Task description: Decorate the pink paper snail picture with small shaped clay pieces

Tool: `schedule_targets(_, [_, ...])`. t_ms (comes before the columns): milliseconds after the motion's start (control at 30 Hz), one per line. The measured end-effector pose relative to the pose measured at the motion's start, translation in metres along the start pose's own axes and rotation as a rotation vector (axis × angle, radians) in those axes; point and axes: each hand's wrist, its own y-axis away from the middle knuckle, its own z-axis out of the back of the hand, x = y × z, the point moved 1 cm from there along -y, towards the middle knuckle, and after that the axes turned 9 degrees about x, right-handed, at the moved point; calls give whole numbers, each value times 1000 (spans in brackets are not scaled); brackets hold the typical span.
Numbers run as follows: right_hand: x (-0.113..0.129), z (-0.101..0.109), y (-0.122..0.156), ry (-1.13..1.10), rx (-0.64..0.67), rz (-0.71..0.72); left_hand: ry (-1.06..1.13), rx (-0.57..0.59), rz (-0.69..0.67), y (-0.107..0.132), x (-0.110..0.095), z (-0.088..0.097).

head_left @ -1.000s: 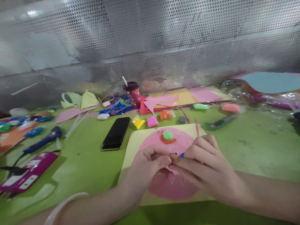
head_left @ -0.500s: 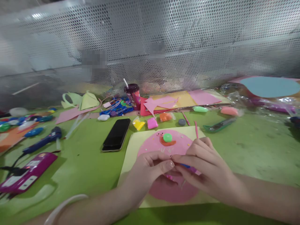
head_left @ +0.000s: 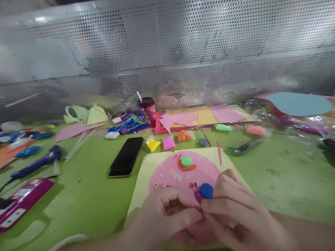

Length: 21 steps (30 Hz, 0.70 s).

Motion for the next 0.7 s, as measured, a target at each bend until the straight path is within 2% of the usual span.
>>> schedule_targets(100, [-3, -2, 1, 0, -27, -12, -157, 49, -77, 4, 2, 0])
schedule_targets(167, [-6, -5, 2, -7, -15, -18, -201, 82, -37, 6, 2, 0])
schedule_targets(300, [-13, -10, 6, -36, 17, -19, -121, 62, 85, 5, 1, -2])
schedule_targets(533, [-15, -3, 9, -97, 72, -81, -132, 54, 93, 6, -2, 0])
schedule_targets(600, [-14, -1, 11, -111, 92, -85, -308, 91, 2, 9, 0, 3])
schedule_targets(700, [-12, -4, 14, -89, 89, -71, -634, 255, -150, 16, 6, 6])
